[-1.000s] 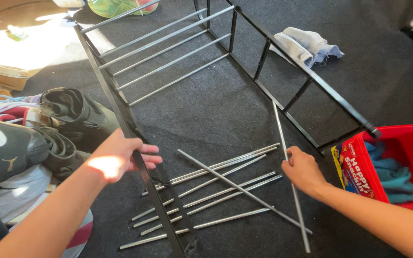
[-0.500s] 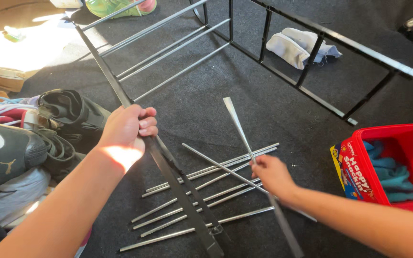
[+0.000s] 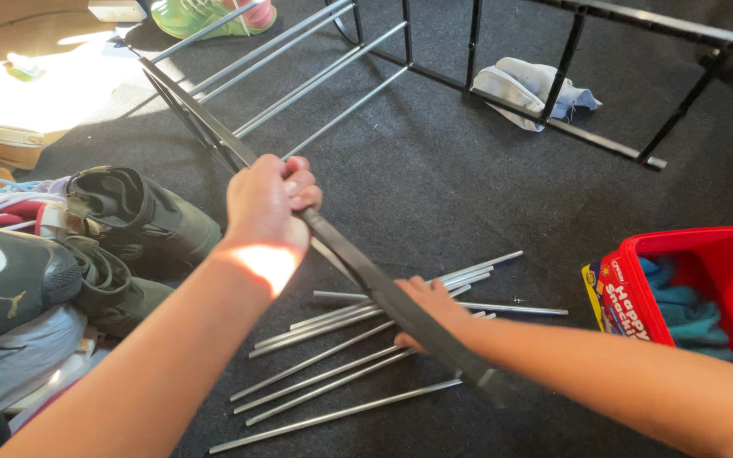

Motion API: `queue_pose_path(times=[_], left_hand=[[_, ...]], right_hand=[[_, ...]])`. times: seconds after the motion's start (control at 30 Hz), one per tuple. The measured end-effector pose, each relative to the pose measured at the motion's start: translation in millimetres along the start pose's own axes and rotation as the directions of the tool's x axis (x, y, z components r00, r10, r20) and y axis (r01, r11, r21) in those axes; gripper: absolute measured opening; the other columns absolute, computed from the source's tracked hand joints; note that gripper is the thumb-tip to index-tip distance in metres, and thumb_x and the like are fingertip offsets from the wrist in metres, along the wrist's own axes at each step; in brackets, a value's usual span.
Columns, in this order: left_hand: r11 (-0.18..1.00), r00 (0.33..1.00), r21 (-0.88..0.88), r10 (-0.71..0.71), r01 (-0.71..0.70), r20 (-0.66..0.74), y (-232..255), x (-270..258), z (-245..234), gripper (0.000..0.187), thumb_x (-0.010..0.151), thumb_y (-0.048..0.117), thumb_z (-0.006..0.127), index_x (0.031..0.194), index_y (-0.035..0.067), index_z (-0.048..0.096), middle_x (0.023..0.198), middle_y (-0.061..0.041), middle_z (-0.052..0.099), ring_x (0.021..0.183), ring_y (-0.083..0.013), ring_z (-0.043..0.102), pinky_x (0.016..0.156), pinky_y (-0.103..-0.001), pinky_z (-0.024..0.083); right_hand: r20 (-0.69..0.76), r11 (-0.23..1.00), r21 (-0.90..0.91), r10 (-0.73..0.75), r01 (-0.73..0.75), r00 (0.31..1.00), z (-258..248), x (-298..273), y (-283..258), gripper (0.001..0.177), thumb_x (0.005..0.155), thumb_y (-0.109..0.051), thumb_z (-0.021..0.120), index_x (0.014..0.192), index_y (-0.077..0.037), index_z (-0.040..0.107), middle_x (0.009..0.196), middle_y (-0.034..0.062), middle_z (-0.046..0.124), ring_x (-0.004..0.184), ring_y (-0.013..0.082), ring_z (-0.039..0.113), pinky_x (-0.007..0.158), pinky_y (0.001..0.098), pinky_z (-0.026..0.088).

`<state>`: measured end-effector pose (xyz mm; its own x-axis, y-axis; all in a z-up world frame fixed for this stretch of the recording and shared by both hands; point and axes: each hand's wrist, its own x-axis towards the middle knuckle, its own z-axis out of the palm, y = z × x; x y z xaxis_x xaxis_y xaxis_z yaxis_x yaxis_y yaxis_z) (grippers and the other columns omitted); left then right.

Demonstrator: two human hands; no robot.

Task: The person inserts metal rods into a black metal frame, then removes them and wipes each rod with a blue cloth. The rods are handled one at a time and placed back on the floor.

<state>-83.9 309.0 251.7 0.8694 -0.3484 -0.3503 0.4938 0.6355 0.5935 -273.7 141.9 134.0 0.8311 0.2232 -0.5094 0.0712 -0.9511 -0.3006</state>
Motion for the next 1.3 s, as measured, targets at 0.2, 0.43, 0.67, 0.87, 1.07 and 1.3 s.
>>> queue_pose_path(times=[0.2, 0.43, 0.67, 0.87, 1.07, 1.3], left_hand=[[1.0, 0.999, -0.002, 0.025, -0.025, -0.048, -37.3, -6.9, 31.8, 0.009, 0.087, -0.006, 0.044, 0.096, -0.007, 0.043, 0.085, -0.017, 0.054, 0.059, -0.0166, 0.05, 0.05, -0.03, 0.043], [0.97, 0.977, 0.117, -0.211, 0.212, -0.019, -41.9, 12.9, 45.7, 0.03, 0.088, -0.001, 0.053, 0.117, -0.007, 0.049, 0.101, -0.018, 0.06, 0.078, -0.0258, 0.069, 0.072, -0.042, 0.061], [0.236, 0.906, 0.92, 0.366, -0.314, 0.215, -16.6, 35.7, -4.4, 0.038, 0.086, 0.008, 0.063, 0.124, 0.008, 0.067, 0.123, -0.019, 0.059, 0.112, -0.035, 0.054, 0.096, -0.047, 0.042], [-0.462, 0.649, 0.723, 0.343, -0.513, 0.68, 32.9, 95.1, -1.8, 0.072, 0.081, -0.002, 0.06, 0.15, 0.007, 0.043, 0.155, -0.024, 0.034, 0.142, -0.0445, 0.03, 0.111, -0.048, 0.033], [-0.782, 0.752, 0.528, 0.119, -0.331, 0.648, 34.6, 133.9, 7.6, 0.057, 0.093, 0.016, 0.063, 0.145, 0.009, 0.042, 0.155, -0.017, 0.033, 0.151, -0.0372, 0.022, 0.115, -0.066, 0.015], [-0.806, 0.876, 0.507, -0.031, -0.307, 0.482, 10.8, 127.3, 12.5, 0.058, 0.1, 0.029, 0.059, 0.154, 0.02, 0.042, 0.149, -0.01, 0.043, 0.146, -0.0319, 0.034, 0.12, -0.068, 0.013]], right_hand=[[-0.228, 0.959, -0.181, -0.255, 0.216, 0.94, 4.0, -32.8, -10.8, 0.07, 0.091, -0.033, 0.074, 0.144, -0.001, 0.042, 0.144, 0.0238, 0.04, 0.129, 0.0411, 0.047, 0.101, 0.0596, 0.043], [-0.097, 0.462, 0.887, 0.152, 0.016, 0.984, 55.3, -66.4, 27.9, 0.088, 0.079, -0.039, 0.071, 0.158, -0.023, 0.035, 0.143, 0.0052, 0.053, 0.108, 0.0213, 0.065, 0.086, 0.0376, 0.057], [-0.31, 0.343, 0.932, 0.594, 0.115, 0.743, 53.9, -90.8, 131.6, 0.063, 0.092, -0.038, 0.066, 0.147, -0.012, 0.051, 0.117, 0.0131, 0.062, 0.101, 0.0158, 0.061, 0.082, 0.0328, 0.052], [-0.334, 0.339, 0.934, 0.711, 0.114, 0.618, 31.2, -69.3, 179.0, 0.066, 0.09, -0.037, 0.069, 0.148, -0.01, 0.051, 0.111, 0.0145, 0.063, 0.101, 0.0181, 0.06, 0.08, 0.0357, 0.053], [-0.214, 0.218, 0.974, 0.803, 0.06, 0.556, 8.9, -48.8, 215.4, 0.069, 0.088, -0.033, 0.071, 0.149, -0.009, 0.048, 0.13, 0.0113, 0.06, 0.116, 0.0195, 0.057, 0.083, 0.0374, 0.051], [-0.227, 0.331, 0.941, 0.764, -0.064, 0.604, 9.6, -54.9, 246.5, 0.063, 0.086, -0.025, 0.071, 0.145, -0.01, 0.052, 0.127, 0.0094, 0.066, 0.106, 0.0199, 0.066, 0.079, 0.0366, 0.055]])
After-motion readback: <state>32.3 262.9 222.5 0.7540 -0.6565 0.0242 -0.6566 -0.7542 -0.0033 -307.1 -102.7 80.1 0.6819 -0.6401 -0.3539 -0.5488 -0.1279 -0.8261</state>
